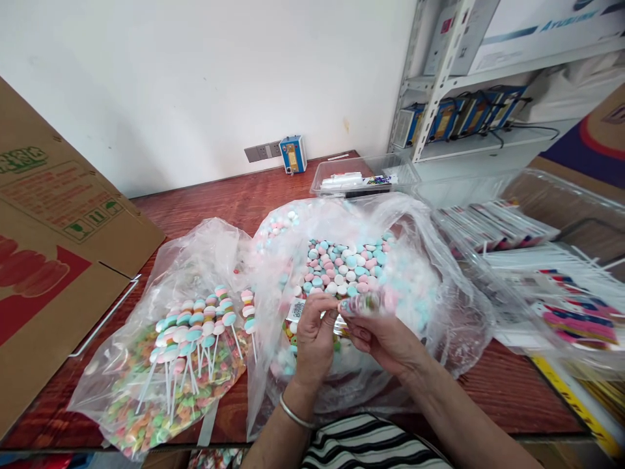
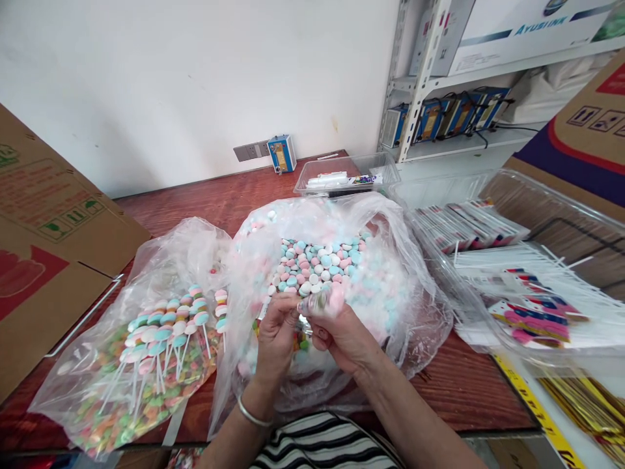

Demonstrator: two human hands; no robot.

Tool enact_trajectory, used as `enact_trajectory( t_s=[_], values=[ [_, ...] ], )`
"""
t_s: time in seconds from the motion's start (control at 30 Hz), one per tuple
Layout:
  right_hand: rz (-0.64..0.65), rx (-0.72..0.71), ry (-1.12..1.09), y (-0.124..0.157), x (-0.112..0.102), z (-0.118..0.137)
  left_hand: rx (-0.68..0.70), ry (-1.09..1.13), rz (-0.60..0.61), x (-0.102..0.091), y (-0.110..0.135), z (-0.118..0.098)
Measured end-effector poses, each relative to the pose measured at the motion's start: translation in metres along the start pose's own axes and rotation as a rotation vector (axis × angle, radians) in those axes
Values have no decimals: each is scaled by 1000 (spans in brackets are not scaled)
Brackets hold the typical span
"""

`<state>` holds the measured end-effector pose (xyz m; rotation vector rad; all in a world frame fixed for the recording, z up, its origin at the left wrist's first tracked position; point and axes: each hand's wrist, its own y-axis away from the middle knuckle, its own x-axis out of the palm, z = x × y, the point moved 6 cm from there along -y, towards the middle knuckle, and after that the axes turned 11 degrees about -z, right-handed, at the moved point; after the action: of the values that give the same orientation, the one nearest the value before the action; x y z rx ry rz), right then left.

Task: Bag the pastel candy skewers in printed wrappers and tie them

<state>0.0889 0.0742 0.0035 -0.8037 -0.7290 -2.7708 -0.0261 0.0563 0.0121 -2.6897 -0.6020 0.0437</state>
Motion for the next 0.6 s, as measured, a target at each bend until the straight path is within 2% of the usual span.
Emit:
enact_trajectory(
  t_s=[0.07,0.13,0.17,0.23,0.27,0.33,0.37,0.4,0.43,0.5,0.53,0.6],
  values=[
    [41,34,44,2,-1,-1,-28,49,117,-2,-9,-6],
    [43,-31,152,3,-5,7,-19,-6,197,-9,-14,-20],
    [9,-145,247,3,-8,17,14,-59,191,-16,-16,-31],
    [-147,-516,520,12,-14,50,96,-111,144,-28,-13,-57],
    [-250,-733,665,22,-14,68,95,-99,193,-28,-9,-67],
    [-370,-1083,903,47,-7,89,-59,-98,471,-13,7,-72],
    [-336,-1217,985,59,1,92,-180,-81,576,-6,15,-70],
    [-236,-1318,1044,71,11,88,-295,-37,571,-2,18,-68],
    [-100,-1374,1081,80,20,80,-392,35,515,0,17,-65],
    [160,-1332,1091,89,32,58,-497,209,341,-1,9,-64],
    [233,-1227,1074,86,33,47,-486,263,311,-2,5,-67],
    [247,-948,969,72,24,33,-366,238,392,-2,2,-79]
  ],
)
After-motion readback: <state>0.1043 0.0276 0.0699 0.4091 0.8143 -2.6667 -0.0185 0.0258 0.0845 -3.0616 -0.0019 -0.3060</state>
